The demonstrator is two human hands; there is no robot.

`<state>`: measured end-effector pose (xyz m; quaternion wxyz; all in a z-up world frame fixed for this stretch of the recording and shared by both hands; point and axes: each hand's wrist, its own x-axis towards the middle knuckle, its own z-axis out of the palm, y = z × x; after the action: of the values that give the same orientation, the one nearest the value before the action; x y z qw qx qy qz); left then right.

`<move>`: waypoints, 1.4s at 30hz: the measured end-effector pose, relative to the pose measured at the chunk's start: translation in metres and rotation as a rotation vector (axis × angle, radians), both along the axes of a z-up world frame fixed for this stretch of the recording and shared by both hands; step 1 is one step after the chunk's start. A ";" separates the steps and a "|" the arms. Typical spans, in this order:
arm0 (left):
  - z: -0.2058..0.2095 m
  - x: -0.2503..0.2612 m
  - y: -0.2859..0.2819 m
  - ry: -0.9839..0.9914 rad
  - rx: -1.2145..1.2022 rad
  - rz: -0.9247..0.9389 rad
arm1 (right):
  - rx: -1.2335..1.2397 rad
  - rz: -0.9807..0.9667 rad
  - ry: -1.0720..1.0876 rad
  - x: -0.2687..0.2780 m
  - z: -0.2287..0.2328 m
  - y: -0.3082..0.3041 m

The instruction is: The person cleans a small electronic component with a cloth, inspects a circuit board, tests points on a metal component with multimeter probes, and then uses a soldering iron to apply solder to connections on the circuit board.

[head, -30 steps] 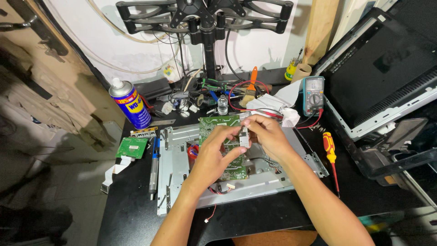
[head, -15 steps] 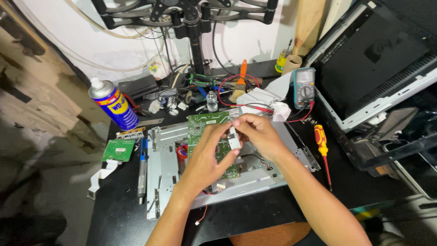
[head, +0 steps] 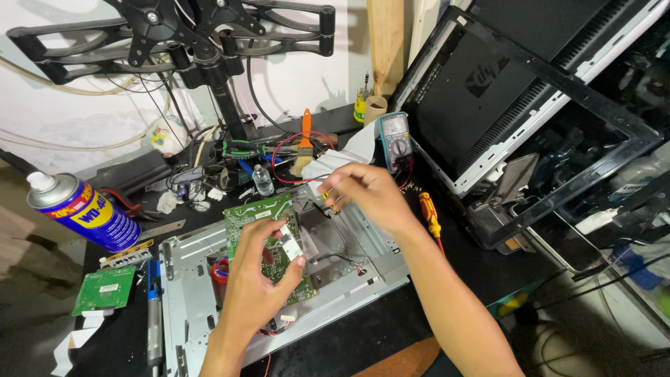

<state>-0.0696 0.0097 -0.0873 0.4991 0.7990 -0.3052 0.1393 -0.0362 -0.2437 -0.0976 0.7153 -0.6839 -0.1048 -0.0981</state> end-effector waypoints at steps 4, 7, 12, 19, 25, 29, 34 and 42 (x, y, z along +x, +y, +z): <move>-0.006 0.002 0.002 -0.038 -0.038 -0.014 | 0.107 -0.218 0.047 0.005 0.002 -0.034; -0.010 0.006 0.006 -0.026 -0.115 -0.028 | -0.049 -0.372 0.056 0.008 -0.003 -0.032; -0.012 0.006 0.009 0.041 -0.168 -0.023 | -0.698 -0.422 -0.220 0.001 -0.020 -0.012; -0.013 0.009 0.009 -0.020 -0.188 -0.047 | -0.939 -0.710 -0.280 -0.002 -0.025 -0.007; -0.014 0.008 0.011 0.077 -0.179 -0.019 | -1.037 -0.658 0.209 0.000 -0.029 -0.033; -0.014 0.009 0.011 0.015 -0.196 -0.034 | -0.989 -0.601 0.338 0.004 -0.034 -0.040; -0.013 0.009 0.011 0.031 -0.200 -0.033 | -0.974 -0.620 0.350 0.005 -0.034 -0.043; -0.012 0.009 0.012 0.060 -0.176 0.002 | -0.825 -0.498 0.372 -0.001 -0.026 -0.046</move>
<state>-0.0606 0.0213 -0.0991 0.5760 0.7563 -0.2760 0.1419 -0.0369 -0.2900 -0.1238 0.3478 -0.9191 0.1602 -0.0927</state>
